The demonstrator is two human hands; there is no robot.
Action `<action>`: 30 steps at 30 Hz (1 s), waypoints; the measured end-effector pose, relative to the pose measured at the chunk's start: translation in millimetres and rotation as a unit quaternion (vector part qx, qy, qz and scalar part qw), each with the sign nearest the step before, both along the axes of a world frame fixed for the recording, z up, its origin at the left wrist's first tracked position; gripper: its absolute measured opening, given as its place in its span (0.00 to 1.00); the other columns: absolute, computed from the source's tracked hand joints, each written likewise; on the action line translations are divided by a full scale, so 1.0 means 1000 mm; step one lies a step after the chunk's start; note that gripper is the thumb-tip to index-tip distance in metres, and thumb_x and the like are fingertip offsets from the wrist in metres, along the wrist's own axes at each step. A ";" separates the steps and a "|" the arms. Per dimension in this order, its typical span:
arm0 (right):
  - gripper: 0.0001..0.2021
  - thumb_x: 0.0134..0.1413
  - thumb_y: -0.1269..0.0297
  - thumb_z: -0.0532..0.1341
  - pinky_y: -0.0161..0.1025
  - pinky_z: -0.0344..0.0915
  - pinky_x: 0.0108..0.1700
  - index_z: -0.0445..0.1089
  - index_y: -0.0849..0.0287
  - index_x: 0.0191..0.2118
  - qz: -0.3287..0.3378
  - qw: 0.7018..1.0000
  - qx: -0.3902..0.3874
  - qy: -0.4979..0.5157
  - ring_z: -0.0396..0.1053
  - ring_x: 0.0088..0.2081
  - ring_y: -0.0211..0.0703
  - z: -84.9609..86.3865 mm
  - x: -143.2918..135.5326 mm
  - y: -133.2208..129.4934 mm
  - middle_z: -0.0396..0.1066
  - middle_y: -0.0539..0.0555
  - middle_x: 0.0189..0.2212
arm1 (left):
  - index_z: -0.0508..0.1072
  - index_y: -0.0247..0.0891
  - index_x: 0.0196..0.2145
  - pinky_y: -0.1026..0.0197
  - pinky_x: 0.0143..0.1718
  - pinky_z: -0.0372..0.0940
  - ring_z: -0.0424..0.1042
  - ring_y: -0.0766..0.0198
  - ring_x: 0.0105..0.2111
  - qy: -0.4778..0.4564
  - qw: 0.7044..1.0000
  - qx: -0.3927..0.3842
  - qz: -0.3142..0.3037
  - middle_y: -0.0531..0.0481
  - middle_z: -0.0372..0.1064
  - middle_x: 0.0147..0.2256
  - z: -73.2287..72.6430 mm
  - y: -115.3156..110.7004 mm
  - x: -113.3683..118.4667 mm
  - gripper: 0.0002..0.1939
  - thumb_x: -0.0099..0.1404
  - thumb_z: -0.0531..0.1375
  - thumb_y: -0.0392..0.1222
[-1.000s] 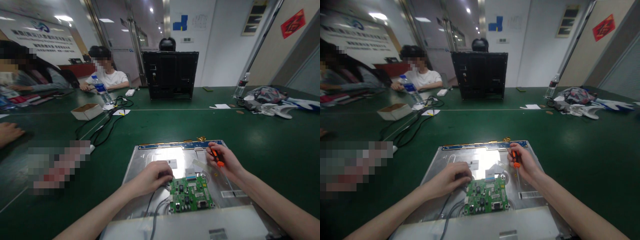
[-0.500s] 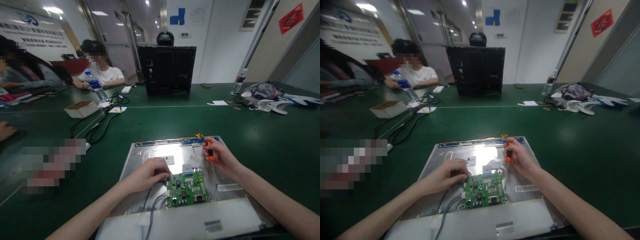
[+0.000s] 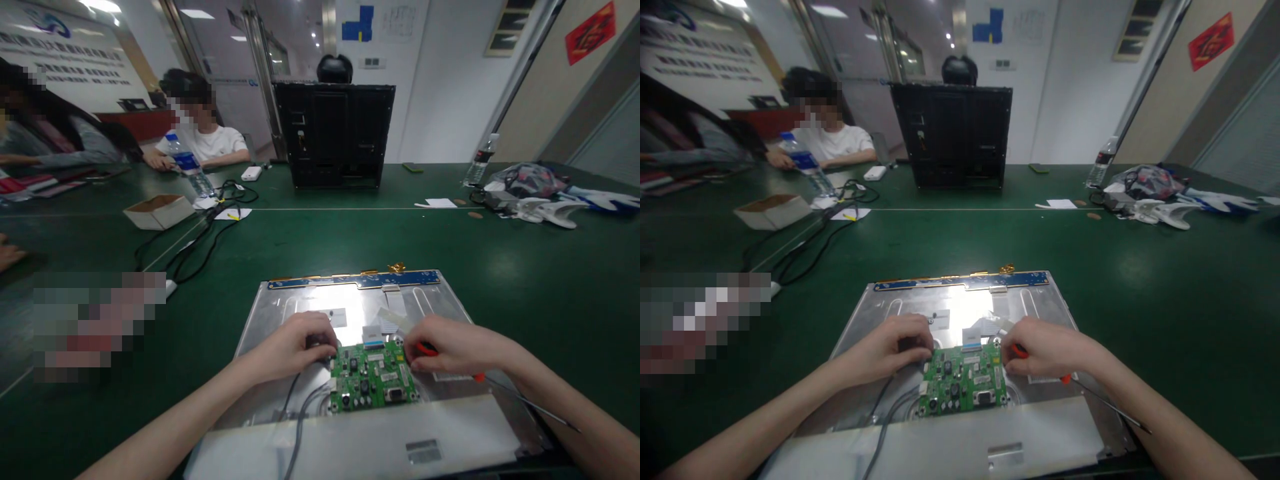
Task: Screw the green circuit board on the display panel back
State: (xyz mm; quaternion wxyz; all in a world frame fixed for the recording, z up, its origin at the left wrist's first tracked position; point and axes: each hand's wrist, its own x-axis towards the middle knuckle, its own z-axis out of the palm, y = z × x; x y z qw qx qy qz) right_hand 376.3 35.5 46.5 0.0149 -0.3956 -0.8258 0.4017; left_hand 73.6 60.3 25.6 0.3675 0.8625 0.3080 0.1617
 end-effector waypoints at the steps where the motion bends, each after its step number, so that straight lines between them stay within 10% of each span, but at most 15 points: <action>1: 0.06 0.53 0.67 0.60 0.34 0.58 0.26 0.74 0.58 0.28 0.003 1.000 0.000 -0.006 0.65 0.24 0.37 0.000 -0.002 0.000 0.71 0.51 0.24 | 0.74 0.37 0.31 0.65 0.31 0.58 0.64 0.67 0.29 0.001 1.000 0.001 0.001 0.52 0.67 0.28 -0.001 0.000 0.000 0.04 0.64 0.59 0.36; 17: 0.08 0.53 0.61 0.60 0.36 0.55 0.30 0.65 0.59 0.30 0.021 0.997 -0.052 -0.054 0.61 0.29 0.38 0.016 -0.003 0.001 0.64 0.50 0.28 | 0.76 0.37 0.32 0.64 0.33 0.60 0.67 0.65 0.31 -0.012 1.000 0.018 -0.010 0.51 0.69 0.29 0.001 0.001 -0.002 0.05 0.64 0.60 0.37; 21: 0.08 0.55 0.61 0.58 0.35 0.54 0.30 0.59 0.57 0.29 -0.069 0.993 -0.070 0.063 0.56 0.29 0.36 0.009 -0.003 0.007 0.59 0.48 0.27 | 0.76 0.37 0.34 0.63 0.35 0.61 0.69 0.65 0.32 -0.011 1.000 0.002 -0.017 0.50 0.71 0.31 0.001 0.002 -0.003 0.06 0.65 0.58 0.35; 26: 0.06 0.45 0.67 0.55 0.33 0.53 0.23 0.56 0.56 0.33 -0.227 0.859 -0.270 0.372 0.55 0.23 0.32 -0.001 -0.013 0.014 0.57 0.46 0.28 | 0.75 0.36 0.32 0.63 0.34 0.61 0.68 0.65 0.31 -0.007 1.000 -0.007 -0.009 0.51 0.70 0.30 0.001 0.002 -0.002 0.05 0.64 0.59 0.34; 30: 0.14 0.44 0.68 0.59 0.30 0.51 0.18 0.56 0.55 0.38 -0.258 0.795 -0.295 0.463 0.58 0.22 0.32 0.025 -0.029 0.021 0.61 0.47 0.30 | 0.76 0.36 0.32 0.64 0.33 0.60 0.68 0.65 0.30 0.002 1.000 -0.009 -0.008 0.50 0.70 0.29 0.003 0.001 -0.001 0.06 0.64 0.58 0.35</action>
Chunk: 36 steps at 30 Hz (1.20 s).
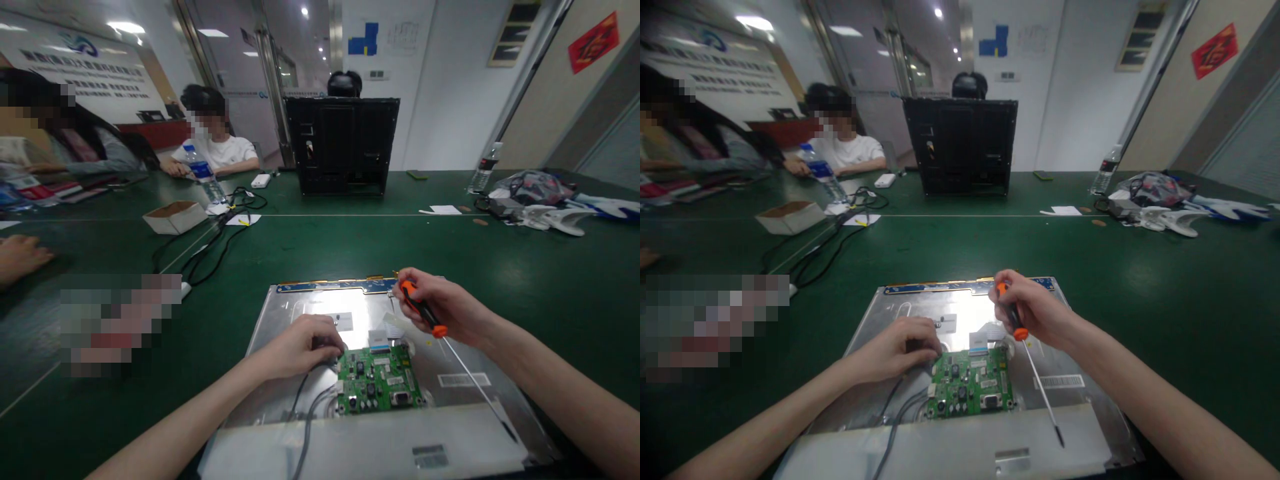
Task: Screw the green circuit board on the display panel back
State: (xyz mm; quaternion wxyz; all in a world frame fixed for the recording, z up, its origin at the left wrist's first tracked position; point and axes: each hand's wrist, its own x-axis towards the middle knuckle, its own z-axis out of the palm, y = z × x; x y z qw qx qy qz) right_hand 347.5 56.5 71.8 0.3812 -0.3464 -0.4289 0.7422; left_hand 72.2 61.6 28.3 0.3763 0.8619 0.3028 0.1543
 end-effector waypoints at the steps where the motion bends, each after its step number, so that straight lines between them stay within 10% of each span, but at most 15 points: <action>1: 0.16 0.44 0.69 0.61 0.30 0.54 0.20 0.57 0.55 0.40 -0.013 1.000 0.021 -0.002 0.60 0.23 0.32 0.011 -0.006 0.003 0.62 0.47 0.31 | 0.76 0.36 0.33 0.64 0.33 0.60 0.67 0.65 0.30 0.003 1.000 -0.003 0.001 0.50 0.70 0.29 0.000 0.000 0.000 0.06 0.64 0.58 0.35; 8: 0.24 0.49 0.66 0.66 0.33 0.66 0.29 0.53 0.54 0.47 -0.068 0.930 0.359 -0.042 0.65 0.28 0.33 0.069 -0.057 0.016 0.64 0.46 0.34 | 0.75 0.35 0.32 0.64 0.34 0.61 0.68 0.64 0.31 -0.005 1.000 -0.012 0.009 0.50 0.70 0.29 0.003 -0.001 0.001 0.05 0.63 0.58 0.35; 16: 0.15 0.53 0.68 0.65 0.35 0.65 0.36 0.62 0.61 0.45 0.008 0.706 0.667 -0.238 0.67 0.35 0.36 0.050 -0.069 -0.001 0.70 0.52 0.37 | 0.71 0.36 0.33 0.63 0.33 0.62 0.68 0.63 0.31 0.005 0.998 -0.029 0.051 0.52 0.69 0.30 -0.005 -0.004 -0.001 0.03 0.62 0.58 0.37; 36: 0.16 0.54 0.65 0.62 0.36 0.61 0.33 0.59 0.59 0.46 0.039 0.753 0.581 -0.306 0.66 0.32 0.36 0.024 -0.061 0.016 0.68 0.50 0.34 | 0.71 0.35 0.33 0.64 0.32 0.59 0.66 0.64 0.31 0.029 0.999 -0.013 0.004 0.51 0.67 0.32 0.001 -0.003 -0.001 0.04 0.64 0.56 0.34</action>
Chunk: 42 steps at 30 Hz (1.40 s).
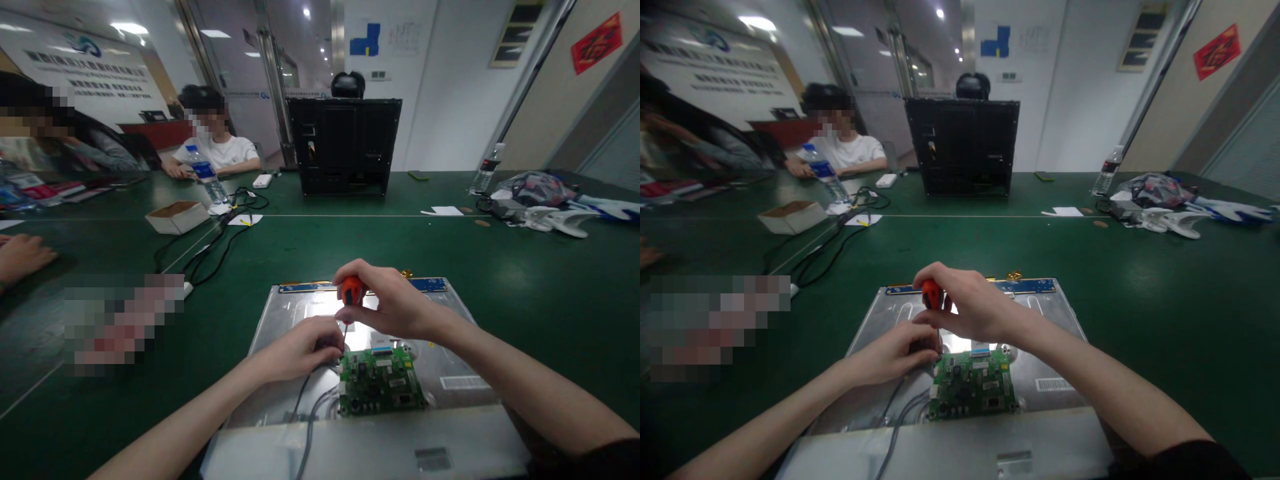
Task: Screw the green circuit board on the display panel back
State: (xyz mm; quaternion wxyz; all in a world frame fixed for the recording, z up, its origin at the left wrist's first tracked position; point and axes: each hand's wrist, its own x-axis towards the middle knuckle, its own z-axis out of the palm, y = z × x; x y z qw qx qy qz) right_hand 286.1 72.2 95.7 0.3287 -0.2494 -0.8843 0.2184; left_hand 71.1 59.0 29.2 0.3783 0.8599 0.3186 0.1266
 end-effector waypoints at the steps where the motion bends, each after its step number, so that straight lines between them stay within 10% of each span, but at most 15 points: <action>1: 0.16 0.54 0.65 0.62 0.36 0.61 0.32 0.59 0.59 0.46 0.002 1.000 -0.003 0.003 0.66 0.32 0.36 0.000 0.000 0.000 0.68 0.50 0.34 | 0.71 0.35 0.33 0.64 0.32 0.59 0.66 0.64 0.31 0.003 1.000 0.003 -0.001 0.51 0.67 0.32 0.000 0.000 0.000 0.04 0.64 0.56 0.33; 42: 0.19 0.54 0.67 0.61 0.37 0.59 0.34 0.57 0.60 0.50 0.058 0.995 0.019 -0.085 0.65 0.33 0.38 0.009 -0.004 -0.010 0.70 0.53 0.37 | 0.67 0.36 0.29 0.63 0.31 0.59 0.64 0.64 0.29 -0.001 1.000 0.001 0.029 0.53 0.64 0.28 -0.008 0.002 -0.001 0.04 0.62 0.58 0.36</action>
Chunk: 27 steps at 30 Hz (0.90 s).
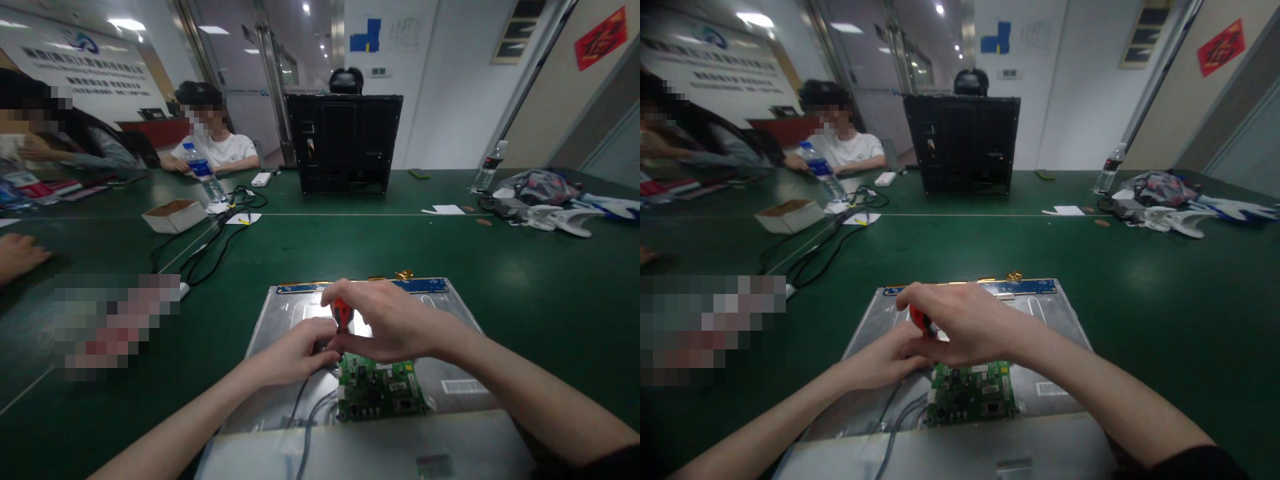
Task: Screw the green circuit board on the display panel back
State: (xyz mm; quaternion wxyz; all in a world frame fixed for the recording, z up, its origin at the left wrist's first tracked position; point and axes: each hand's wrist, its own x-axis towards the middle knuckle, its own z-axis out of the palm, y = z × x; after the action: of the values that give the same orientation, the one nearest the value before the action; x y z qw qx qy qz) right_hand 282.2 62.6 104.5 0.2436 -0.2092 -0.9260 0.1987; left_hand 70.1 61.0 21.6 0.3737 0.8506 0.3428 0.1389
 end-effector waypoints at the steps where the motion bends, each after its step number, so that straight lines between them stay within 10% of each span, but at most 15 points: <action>1: 0.19 0.55 0.67 0.60 0.38 0.60 0.34 0.57 0.60 0.51 0.006 1.000 0.003 -0.003 0.65 0.34 0.39 0.002 0.001 -0.001 0.69 0.54 0.38 | 0.67 0.36 0.29 0.63 0.31 0.59 0.64 0.63 0.29 0.000 1.000 0.001 0.002 0.53 0.63 0.28 0.000 0.000 0.000 0.04 0.62 0.57 0.37; 27: 0.14 0.58 0.69 0.56 0.36 0.56 0.29 0.59 0.61 0.49 -0.028 0.994 0.056 -0.090 0.64 0.31 0.37 0.017 0.004 -0.006 0.70 0.53 0.39 | 0.70 0.35 0.33 0.63 0.31 0.61 0.67 0.63 0.30 -0.047 0.998 -0.022 -0.023 0.51 0.69 0.31 0.003 -0.001 0.002 0.02 0.62 0.57 0.34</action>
State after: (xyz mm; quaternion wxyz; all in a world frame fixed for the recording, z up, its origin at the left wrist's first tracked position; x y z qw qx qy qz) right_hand 286.4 56.9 122.0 0.1762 -0.2384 -0.9475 0.1198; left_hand 71.8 60.2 24.3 0.4113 0.8424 0.3078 0.1627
